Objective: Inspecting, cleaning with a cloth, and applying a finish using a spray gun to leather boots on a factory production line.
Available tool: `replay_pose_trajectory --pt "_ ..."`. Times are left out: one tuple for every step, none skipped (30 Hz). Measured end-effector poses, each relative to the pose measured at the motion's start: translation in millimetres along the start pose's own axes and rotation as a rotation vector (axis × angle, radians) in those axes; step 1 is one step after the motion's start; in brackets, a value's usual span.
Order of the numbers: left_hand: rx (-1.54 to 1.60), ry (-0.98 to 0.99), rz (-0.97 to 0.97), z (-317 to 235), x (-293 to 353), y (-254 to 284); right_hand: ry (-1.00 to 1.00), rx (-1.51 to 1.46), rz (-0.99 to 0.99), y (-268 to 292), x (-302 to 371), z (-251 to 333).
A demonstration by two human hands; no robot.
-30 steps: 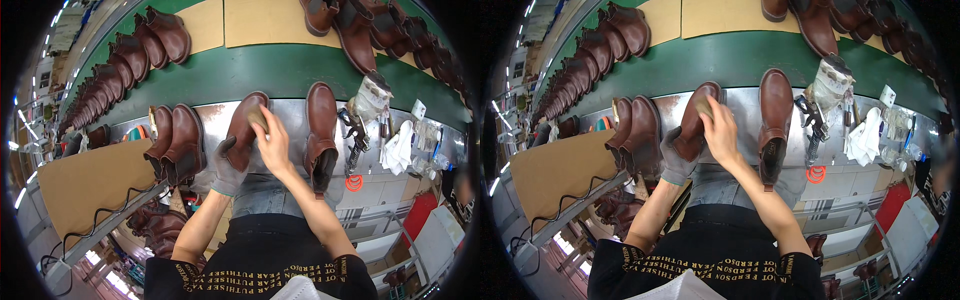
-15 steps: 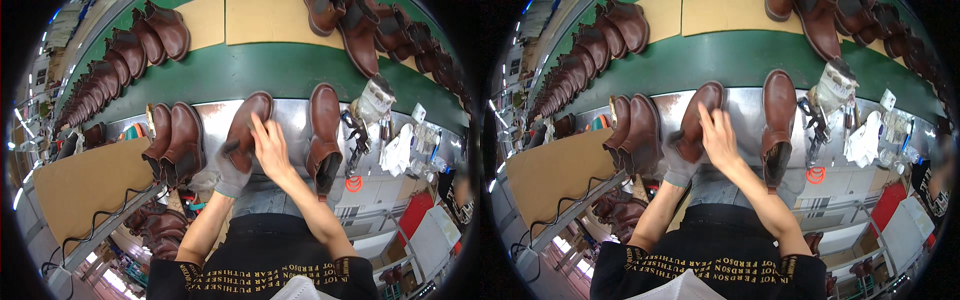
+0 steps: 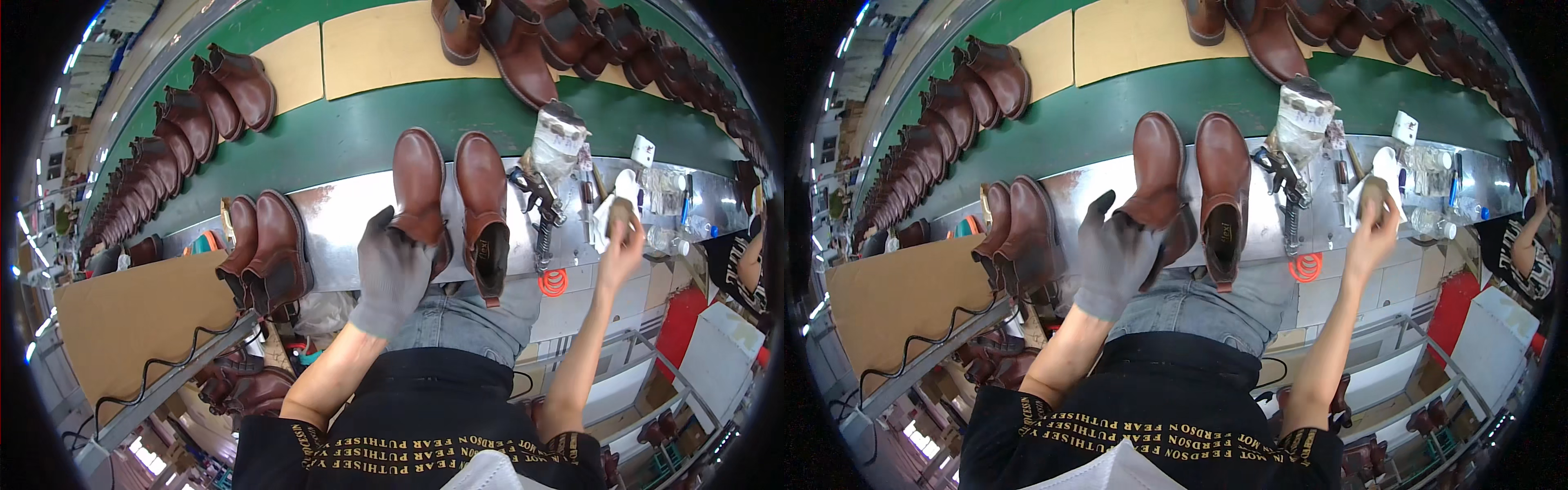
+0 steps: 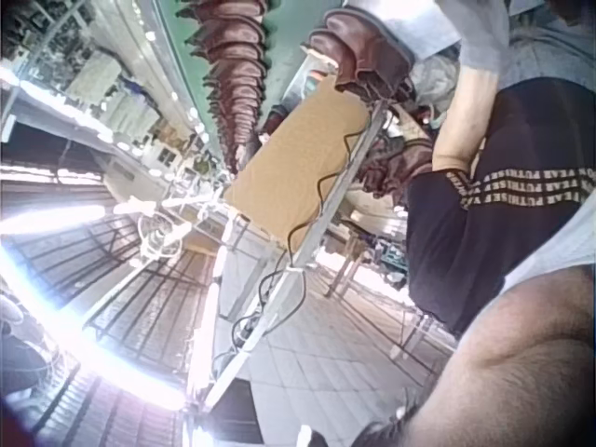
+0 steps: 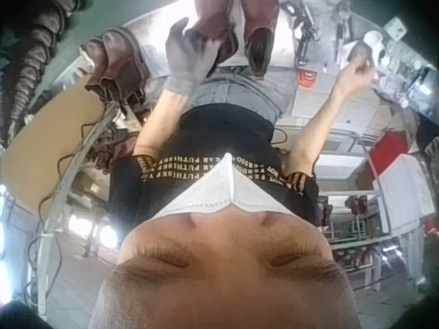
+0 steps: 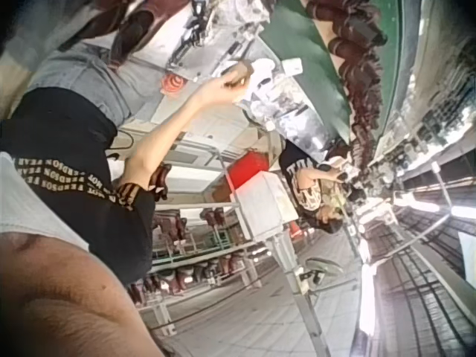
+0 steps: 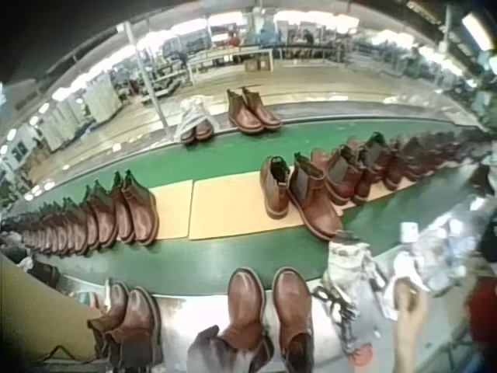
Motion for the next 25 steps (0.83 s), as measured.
replay_pose_trajectory --pt "0.62 0.348 0.166 -7 8 -11 0.007 -0.015 0.021 -6 -17 -37" --pt "1.231 0.707 0.341 -29 26 -27 -0.059 -0.082 0.09 -8 -34 -88" --pt "1.065 0.54 0.398 -47 33 -12 -0.124 -0.003 0.163 -18 -33 -84" --pt "0.805 0.229 0.416 -47 35 3 -0.189 0.078 0.233 -28 -27 -80" --pt "0.68 0.213 0.255 -28 33 20 0.216 0.174 0.081 -25 -17 -45" --pt "0.554 0.2 0.092 -5 31 33 0.352 0.246 -0.003 -21 3 4" --pt "0.48 0.282 0.018 22 24 34 0.486 0.317 -0.094 -14 29 55" --pt "0.41 0.361 -0.052 51 17 34 0.425 0.182 0.04 -18 54 56" --pt "0.422 0.439 -0.03 88 15 24 0.363 0.037 0.177 -29 80 59" --pt "0.436 0.519 0.001 119 13 8 0.129 -0.059 0.421 -58 106 68" --pt "0.421 0.504 0.042 121 10 -15 0.16 0.026 0.492 -80 123 58" --pt "0.402 0.49 0.085 123 9 -34 0.183 0.113 0.561 -103 138 36" --pt "0.443 0.456 0.179 142 3 -45 0.084 0.086 0.585 -113 142 21" --pt "0.442 0.446 0.183 143 -3 -42 -0.011 0.051 0.616 -121 143 14" --pt "0.513 0.44 0.279 141 -8 -45 -0.004 0.046 0.608 -122 139 14" --pt "0.582 0.433 0.375 138 -9 -49 -0.232 -0.239 0.698 -128 140 5" --pt "0.941 0.405 0.397 107 -4 -55 -0.458 -0.525 0.77 -135 143 -1" --pt "0.943 0.389 0.397 84 0 -52 -0.444 -0.531 0.77 -134 141 9" --pt "1.219 0.426 0.441 56 7 -50 -0.546 -0.764 0.756 -131 142 30" --pt "1.498 0.458 0.491 31 13 -49 -0.647 -0.995 0.735 -125 141 51" --pt "1.557 0.536 0.518 19 17 -50 -0.642 -1.102 0.747 -124 134 72" --pt "1.56 0.51 0.52 15 15 -46 -0.577 -1.115 0.774 -124 126 85" --pt "1.566 0.47 0.594 6 12 -45 -0.591 -1.152 0.828 -125 121 95" --pt "1.569 0.428 0.666 -3 7 -44 -0.604 -1.187 0.885 -126 118 104" --pt "1.57 0.4 0.673 -9 5 -41 -0.624 -1.144 0.88 -128 116 106"
Point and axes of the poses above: each hand's wrist, its own x-axis away from the middle knuckle, its own y-axis out of the back of the hand, z = x × y, the point moved 7 cm from there along -x, towards the middle knuckle, and after that the axes turned 8 degrees about -x, right-handed, at the moved point
